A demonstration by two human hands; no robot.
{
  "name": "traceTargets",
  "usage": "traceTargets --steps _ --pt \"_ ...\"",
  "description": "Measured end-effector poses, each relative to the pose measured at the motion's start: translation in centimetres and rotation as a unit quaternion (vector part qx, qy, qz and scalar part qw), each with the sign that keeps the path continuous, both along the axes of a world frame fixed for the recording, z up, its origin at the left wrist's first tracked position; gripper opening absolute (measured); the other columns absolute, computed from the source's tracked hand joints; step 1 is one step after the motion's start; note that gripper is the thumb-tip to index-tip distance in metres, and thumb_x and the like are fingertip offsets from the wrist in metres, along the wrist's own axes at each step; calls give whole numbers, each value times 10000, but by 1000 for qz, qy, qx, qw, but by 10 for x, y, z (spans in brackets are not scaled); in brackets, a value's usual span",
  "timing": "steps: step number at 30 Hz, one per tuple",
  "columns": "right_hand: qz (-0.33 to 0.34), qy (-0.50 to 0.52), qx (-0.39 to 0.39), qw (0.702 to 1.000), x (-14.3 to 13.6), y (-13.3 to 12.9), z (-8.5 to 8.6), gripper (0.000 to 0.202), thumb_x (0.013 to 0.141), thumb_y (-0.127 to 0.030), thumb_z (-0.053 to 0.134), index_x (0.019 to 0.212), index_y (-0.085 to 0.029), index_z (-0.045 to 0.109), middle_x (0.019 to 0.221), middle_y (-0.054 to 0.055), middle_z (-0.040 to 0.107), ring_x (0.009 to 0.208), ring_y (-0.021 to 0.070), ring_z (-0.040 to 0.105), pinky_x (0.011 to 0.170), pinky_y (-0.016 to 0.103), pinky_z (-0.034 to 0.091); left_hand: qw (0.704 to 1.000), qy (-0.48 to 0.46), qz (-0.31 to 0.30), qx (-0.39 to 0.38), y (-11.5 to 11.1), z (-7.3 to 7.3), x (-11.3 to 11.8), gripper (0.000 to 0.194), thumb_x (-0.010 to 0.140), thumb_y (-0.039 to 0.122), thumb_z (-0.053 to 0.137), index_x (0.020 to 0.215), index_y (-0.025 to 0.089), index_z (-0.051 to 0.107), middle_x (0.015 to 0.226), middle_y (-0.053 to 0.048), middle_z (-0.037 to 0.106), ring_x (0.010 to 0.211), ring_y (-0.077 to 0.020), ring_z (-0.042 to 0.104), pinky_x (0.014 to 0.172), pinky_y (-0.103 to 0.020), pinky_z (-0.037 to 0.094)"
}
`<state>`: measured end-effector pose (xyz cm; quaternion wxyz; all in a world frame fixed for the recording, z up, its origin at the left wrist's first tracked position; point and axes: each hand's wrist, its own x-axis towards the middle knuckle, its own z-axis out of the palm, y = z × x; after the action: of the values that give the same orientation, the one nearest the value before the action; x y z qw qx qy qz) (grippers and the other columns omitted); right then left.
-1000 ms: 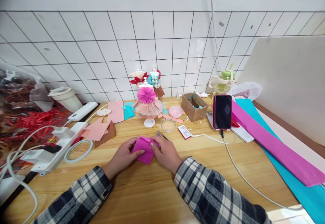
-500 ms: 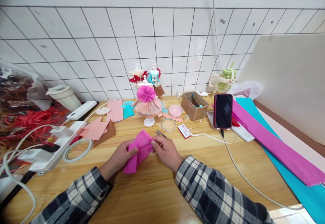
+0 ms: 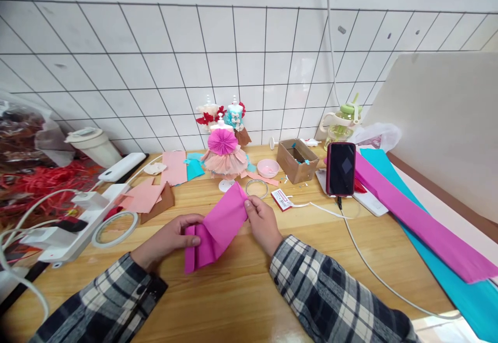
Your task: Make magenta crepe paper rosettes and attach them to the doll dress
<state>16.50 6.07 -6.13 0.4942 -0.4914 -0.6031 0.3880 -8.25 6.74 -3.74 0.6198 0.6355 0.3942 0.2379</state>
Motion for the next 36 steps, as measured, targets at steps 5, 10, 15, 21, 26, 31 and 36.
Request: traceTargets --steps 5,10,15,21,26,31,36 --pt "58 -11 -26 998 -4 -2 -1 328 924 -459 381 867 -197 570 577 -29 523 545 128 522 567 249 423 999 -13 31 -22 -1 -2 3 343 678 432 733 808 134 623 776 -16 633 707 -141 566 642 -220 420" --pt "26 -203 52 977 11 2 14 313 929 -425 394 993 -206 608 808 29 631 740 156 575 689 274 433 988 -78 121 -63 -2 -1 8 384 749 447 671 993 159 600 850 -23 655 664 -131 569 607 -217 430" --pt "-19 -459 63 886 24 7 13 195 866 -359 532 886 -191 629 899 97 603 878 219 547 746 310 401 962 -163 169 -141 -1 -10 8 292 751 377 690 950 170 635 822 -23 677 655 -124 601 623 -216 463" --pt "10 -453 21 891 23 10 2 77 788 -233 619 834 -184 580 867 77 607 841 208 546 731 300 380 949 -174 138 -225 -3 -9 11 233 741 275 711 912 122 668 848 -77 710 742 -160 661 747 -261 504" --pt "34 -431 3 902 23 10 6 127 797 -68 462 842 -175 513 780 48 582 735 163 524 653 264 332 943 -203 129 -231 -4 -3 8 354 680 179 746 1017 111 660 947 -113 715 815 -193 678 797 -298 514" --pt "61 -352 -51 933 22 6 11 57 830 -235 516 854 -195 483 695 2 565 640 152 502 570 251 306 966 -153 139 -155 -6 -5 10 337 682 243 761 994 146 676 953 -79 723 806 -180 664 761 -274 504" --pt "161 -104 -122 974 19 3 9 325 919 -471 375 1043 -211 527 609 -22 618 542 140 569 544 253 417 979 -82 180 -50 -5 -13 11 325 665 322 770 919 143 675 903 -64 728 756 -179 647 711 -272 493"
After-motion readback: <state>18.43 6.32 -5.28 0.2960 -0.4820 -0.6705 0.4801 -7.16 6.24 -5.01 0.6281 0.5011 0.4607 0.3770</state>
